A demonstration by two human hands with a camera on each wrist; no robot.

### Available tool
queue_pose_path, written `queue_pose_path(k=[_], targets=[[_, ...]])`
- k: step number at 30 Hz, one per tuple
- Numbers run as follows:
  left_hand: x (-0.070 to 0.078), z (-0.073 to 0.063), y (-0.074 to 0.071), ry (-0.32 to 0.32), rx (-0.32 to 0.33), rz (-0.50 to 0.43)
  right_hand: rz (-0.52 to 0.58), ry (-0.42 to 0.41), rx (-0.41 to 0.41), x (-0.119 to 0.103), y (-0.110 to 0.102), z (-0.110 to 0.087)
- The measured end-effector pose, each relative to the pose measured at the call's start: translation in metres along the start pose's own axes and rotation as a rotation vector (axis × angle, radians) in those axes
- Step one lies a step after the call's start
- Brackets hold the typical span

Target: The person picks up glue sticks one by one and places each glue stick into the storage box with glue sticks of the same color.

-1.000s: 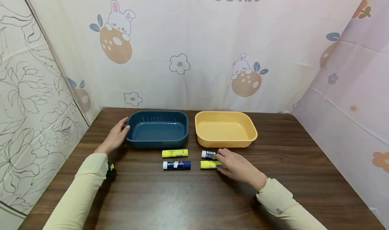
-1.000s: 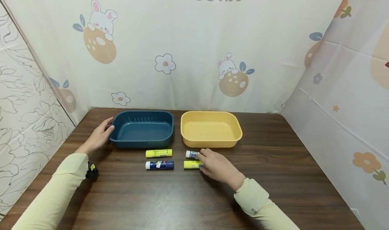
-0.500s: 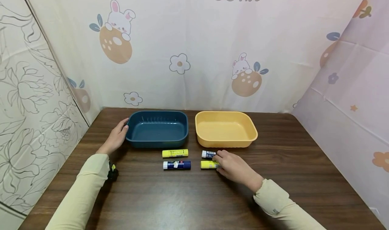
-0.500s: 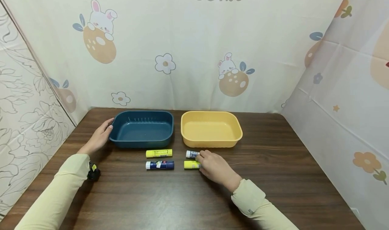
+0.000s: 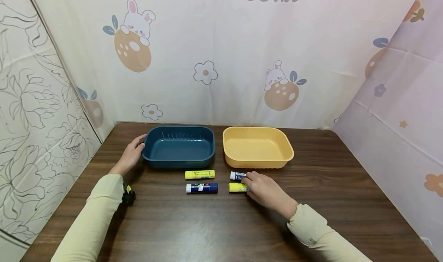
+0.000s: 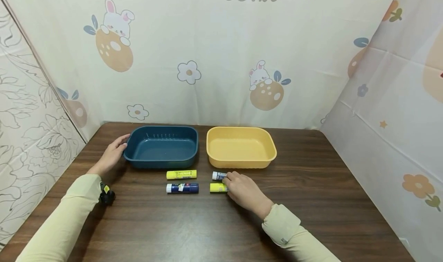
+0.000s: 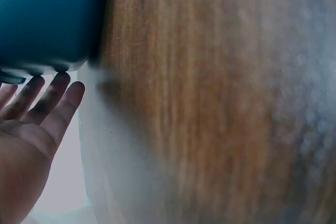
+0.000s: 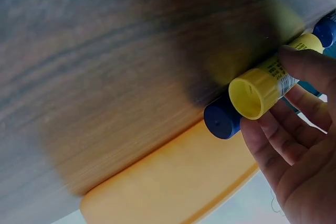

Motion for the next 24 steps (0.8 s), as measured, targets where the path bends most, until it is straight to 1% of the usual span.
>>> queue_pose_path(k=[7, 16, 17, 19, 24], targets=[[-0.004, 0.001, -0.002, -0.010, 0.009, -0.017, -0.006, -0.002, 0.007, -0.002, 0.001, 0.002], [-0.003, 0.001, -0.002, 0.003, 0.015, -0.059, -0.015, -0.008, 0.025, -0.004, -0.002, 0.002], [-0.003, 0.000, -0.002, -0.003, 0.013, -0.068, -0.015, -0.009, 0.029, -0.004, -0.003, 0.003], [0.005, -0.004, 0.000, -0.014, 0.005, -0.079, -0.011, -0.010, 0.039, -0.004, -0.005, 0.003], [0.004, -0.004, -0.001, -0.009, 0.013, -0.085, -0.011, -0.005, 0.068, 0.000, -0.016, 0.006]])
Point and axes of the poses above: each hand's wrist, its own z-axis towards the middle knuckle, its own y-axis out of the palm, x = y × z, the point moved 10 cm from there along z, towards the middle knuckle, and after that the axes turned 13 degrees about -z, right-handed, at the moved point
